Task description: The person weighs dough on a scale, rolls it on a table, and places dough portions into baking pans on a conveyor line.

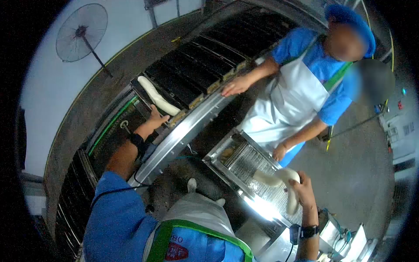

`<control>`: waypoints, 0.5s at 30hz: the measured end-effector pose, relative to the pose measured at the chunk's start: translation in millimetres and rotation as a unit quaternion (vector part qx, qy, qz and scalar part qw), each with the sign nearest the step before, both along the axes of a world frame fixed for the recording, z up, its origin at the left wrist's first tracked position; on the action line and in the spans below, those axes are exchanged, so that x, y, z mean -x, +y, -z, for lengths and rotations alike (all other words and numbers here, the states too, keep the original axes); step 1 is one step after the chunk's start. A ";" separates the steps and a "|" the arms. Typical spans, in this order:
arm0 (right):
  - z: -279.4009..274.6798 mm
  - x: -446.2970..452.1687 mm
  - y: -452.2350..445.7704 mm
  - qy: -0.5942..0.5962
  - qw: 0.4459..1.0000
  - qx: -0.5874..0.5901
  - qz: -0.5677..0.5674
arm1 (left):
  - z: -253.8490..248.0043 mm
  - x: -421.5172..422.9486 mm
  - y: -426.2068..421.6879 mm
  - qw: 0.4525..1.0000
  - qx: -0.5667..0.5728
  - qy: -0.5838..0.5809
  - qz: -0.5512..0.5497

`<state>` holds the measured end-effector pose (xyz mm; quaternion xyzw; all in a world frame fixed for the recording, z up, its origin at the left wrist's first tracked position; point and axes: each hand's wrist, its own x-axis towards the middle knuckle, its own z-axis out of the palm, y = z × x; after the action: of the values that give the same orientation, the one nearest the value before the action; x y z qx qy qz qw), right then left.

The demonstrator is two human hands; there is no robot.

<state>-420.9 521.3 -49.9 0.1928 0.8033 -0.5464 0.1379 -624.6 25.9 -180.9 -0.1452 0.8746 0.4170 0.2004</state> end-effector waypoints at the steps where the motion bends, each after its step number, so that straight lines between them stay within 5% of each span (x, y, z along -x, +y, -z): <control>1: -15.6 21.8 -25.4 0.047 0.997 0.061 -0.021 | 4.7 -2.0 -5.0 0.999 0.032 0.013 0.017; 5: -58.8 98.2 -99.5 0.143 0.967 0.190 -0.089 | 7.7 -14.6 -4.5 0.993 0.083 0.060 0.062; 9: -94.4 168.8 -193.9 0.236 0.947 0.185 -0.116 | -0.9 -24.4 -2.5 0.993 0.094 0.057 0.044; 12: -46.6 238.5 -233.1 0.286 0.938 0.126 -0.147 | -7.6 -29.3 2.2 0.992 0.108 0.040 0.040; 13: -41.7 255.7 -256.8 0.220 0.940 0.162 -0.204 | -3.3 -28.7 1.6 0.991 0.109 0.069 0.031; 14: -10.5 285.3 -270.7 0.220 0.936 0.129 -0.244 | -7.7 -27.5 2.0 0.991 0.117 0.062 0.029; 15: 7.0 307.9 -283.5 0.204 0.923 -0.100 -0.311 | -11.2 -27.8 2.8 0.990 0.125 0.051 0.030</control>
<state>-728.8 237.9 -56.8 -0.1700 0.8841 -0.4201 0.1140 -596.8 28.7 -169.6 -0.1214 0.9327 0.3056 0.1483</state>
